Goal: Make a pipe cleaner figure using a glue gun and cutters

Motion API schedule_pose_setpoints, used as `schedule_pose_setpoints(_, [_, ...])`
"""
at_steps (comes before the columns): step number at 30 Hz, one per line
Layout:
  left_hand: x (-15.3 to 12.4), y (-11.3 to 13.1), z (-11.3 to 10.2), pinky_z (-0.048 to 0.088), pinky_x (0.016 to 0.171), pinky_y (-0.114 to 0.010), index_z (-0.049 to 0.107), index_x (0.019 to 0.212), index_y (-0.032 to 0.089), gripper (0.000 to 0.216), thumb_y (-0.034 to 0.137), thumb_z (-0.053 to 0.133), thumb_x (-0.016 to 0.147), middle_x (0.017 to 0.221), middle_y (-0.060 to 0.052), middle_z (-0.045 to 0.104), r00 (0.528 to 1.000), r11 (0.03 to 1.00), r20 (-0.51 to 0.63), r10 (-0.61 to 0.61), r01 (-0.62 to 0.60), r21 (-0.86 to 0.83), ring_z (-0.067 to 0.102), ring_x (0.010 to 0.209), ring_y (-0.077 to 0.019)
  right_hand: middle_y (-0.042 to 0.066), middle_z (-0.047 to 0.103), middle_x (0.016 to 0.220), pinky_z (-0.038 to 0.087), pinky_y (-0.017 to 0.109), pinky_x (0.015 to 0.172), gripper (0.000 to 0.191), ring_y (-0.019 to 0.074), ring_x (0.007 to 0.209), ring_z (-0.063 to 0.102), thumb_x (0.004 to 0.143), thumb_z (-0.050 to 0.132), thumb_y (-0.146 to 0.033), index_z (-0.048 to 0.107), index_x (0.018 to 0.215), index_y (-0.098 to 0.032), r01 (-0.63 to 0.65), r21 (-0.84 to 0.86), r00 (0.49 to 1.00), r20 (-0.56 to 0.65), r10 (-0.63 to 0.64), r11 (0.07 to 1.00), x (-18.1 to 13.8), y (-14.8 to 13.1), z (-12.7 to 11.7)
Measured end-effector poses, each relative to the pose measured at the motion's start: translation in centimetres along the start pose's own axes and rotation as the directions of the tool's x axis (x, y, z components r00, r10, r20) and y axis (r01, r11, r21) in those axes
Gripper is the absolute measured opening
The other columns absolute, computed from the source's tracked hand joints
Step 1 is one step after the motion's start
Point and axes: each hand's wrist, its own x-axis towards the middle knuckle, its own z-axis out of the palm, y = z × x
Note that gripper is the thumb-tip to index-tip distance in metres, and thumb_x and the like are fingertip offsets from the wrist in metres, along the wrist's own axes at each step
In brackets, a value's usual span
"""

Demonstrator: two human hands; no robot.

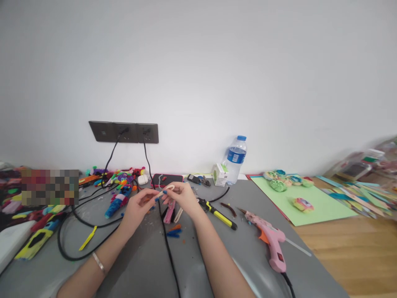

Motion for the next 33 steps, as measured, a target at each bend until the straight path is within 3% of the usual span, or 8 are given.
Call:
schedule_pose_setpoints(6, [0.1,-0.13,-0.23,0.055,0.063,-0.025,0.073,0.084,0.017,0.013,0.026,0.064,0.079,0.083,-0.005,0.07,1.0,1.0,-0.021,0.015,-0.015,0.022,0.066,0.073,-0.0165,0.004,0.073,0.07,0.056,0.025,0.054,0.036,0.0166,0.059,0.071,0.072,0.077,-0.047,0.063,0.083,-0.016,-0.014,0.004,1.0,0.022,0.014,1.0,-0.05,-0.44,-0.01])
schedule_pose_setpoints(14, [0.06,-0.06,-0.23,0.055,0.062,-0.024,0.07,0.085,0.017,0.011,0.024,0.066,0.077,0.082,-0.004,0.071,0.999,1.0,-0.041,0.014,-0.013,0.027,0.066,0.07,-0.0153,0.005,0.073,0.066,0.052,0.022,0.047,0.04,0.0156,0.052,0.069,0.07,0.078,-0.049,0.06,0.079,-0.015,-0.062,0.015,0.998,0.002,0.062,0.998,-0.1,-0.22,-0.2])
schedule_pose_setpoints(20, [0.05,0.35,-0.33,0.054,0.064,-0.024,0.072,0.082,0.018,0.01,0.024,0.065,0.081,0.079,-0.004,0.069,0.989,0.977,-0.026,0.147,-0.142,0.158,0.066,0.071,-0.0154,0.003,0.072,0.063,0.052,0.021,0.046,0.04,0.0154,0.051,0.069,0.071,0.077,-0.05,0.06,0.08,-0.015,-0.062,0.014,0.998,0.011,0.062,0.998,-0.11,-0.34,-0.2])
schedule_pose_setpoints(25, [-0.01,0.4,-0.45,0.051,0.059,-0.023,0.074,0.08,0.019,0.013,0.027,0.065,0.084,0.075,-0.004,0.069,0.967,0.945,-0.037,0.25,-0.236,0.226,0.064,0.067,-0.0148,0.002,0.07,0.063,0.053,0.023,0.048,0.038,0.0152,0.052,0.068,0.073,0.076,-0.049,0.059,0.08,-0.016,-0.028,0.05,1.0,0.005,0.028,0.998,-0.07,-0.22,-0.08])
schedule_pose_setpoints(33, [-0.17,0.07,-0.61,0.047,0.053,-0.022,0.076,0.082,0.019,0.016,0.028,0.063,0.086,0.074,-0.004,0.071,0.971,0.942,-0.057,0.231,-0.208,0.263,0.061,0.06,-0.0134,0.001,0.069,0.082,0.053,0.024,0.064,0.027,0.0129,0.069,0.065,0.069,0.081,-0.038,0.063,0.075,-0.019,0.099,0.068,0.994,-0.051,-0.096,0.993,-0.07,-0.57,0.09])
